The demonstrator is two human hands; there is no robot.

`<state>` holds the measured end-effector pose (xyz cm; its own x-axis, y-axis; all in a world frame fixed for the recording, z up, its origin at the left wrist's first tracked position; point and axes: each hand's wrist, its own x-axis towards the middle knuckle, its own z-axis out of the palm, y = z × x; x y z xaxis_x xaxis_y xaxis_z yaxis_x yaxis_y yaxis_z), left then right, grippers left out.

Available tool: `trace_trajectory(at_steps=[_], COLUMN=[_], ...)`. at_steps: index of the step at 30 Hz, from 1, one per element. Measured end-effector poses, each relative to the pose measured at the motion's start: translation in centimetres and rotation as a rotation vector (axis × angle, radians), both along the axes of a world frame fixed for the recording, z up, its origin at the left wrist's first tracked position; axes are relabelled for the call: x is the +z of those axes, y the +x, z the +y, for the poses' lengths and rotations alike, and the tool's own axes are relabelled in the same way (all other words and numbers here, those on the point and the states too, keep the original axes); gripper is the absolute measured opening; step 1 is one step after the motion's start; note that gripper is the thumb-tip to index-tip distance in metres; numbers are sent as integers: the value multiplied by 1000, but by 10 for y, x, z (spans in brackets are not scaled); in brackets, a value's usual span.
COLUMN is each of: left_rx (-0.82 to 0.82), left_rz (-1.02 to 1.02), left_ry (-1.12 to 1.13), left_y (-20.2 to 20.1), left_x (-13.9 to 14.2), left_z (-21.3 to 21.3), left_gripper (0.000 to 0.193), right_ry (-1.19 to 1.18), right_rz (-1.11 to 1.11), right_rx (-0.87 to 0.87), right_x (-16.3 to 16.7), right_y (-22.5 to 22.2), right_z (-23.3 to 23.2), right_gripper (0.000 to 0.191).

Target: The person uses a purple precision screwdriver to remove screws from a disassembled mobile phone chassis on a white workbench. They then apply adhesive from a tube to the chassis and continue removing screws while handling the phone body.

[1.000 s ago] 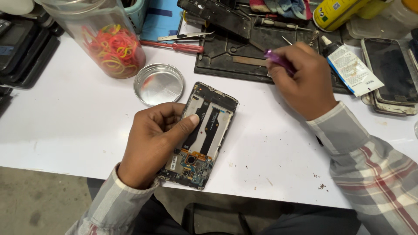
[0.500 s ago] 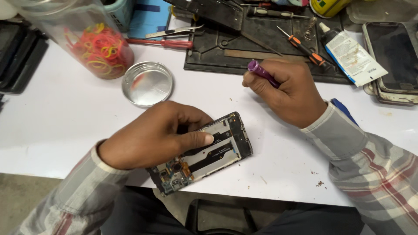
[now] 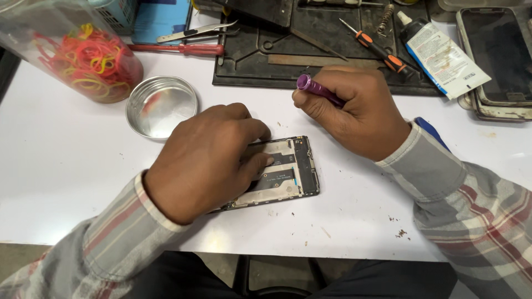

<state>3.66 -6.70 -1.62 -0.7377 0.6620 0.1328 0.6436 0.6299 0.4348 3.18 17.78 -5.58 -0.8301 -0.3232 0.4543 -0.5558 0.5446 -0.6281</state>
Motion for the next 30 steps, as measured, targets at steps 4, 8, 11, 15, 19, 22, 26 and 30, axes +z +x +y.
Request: trace_trajectory(at_steps=[4, 8, 11, 15, 19, 22, 26, 30], left_rx=[-53, -94, -46, -1, 1, -7, -11, -6], left_rz=[75, 165, 182, 210, 284, 265, 291, 305], left_ry=[145, 215, 210, 247, 276, 258, 241, 237], left_y=[10, 25, 31, 35, 33, 31, 27, 27], left_x=[-9, -20, -29, -37, -42, -47, -53, -52], left_z=[-3, 1, 4, 5, 10, 11, 15, 18], left_gripper=[53, 79, 74, 68, 66, 61, 60, 60], right_ry=[-17, 4, 21, -2, 158, 349, 368, 355], right_rz=[22, 59, 67, 50, 63, 118, 37, 89], right_rx=[11, -23, -44, -74, -67, 4, -74, -88], right_x=[-1, 1, 1, 6, 17, 17, 9, 6], right_y=[0, -1, -1, 2, 19, 55, 86, 92], right_z=[0, 1, 1, 0, 7, 12, 13, 10], right_gripper=[23, 26, 23, 10, 13, 21, 29, 30])
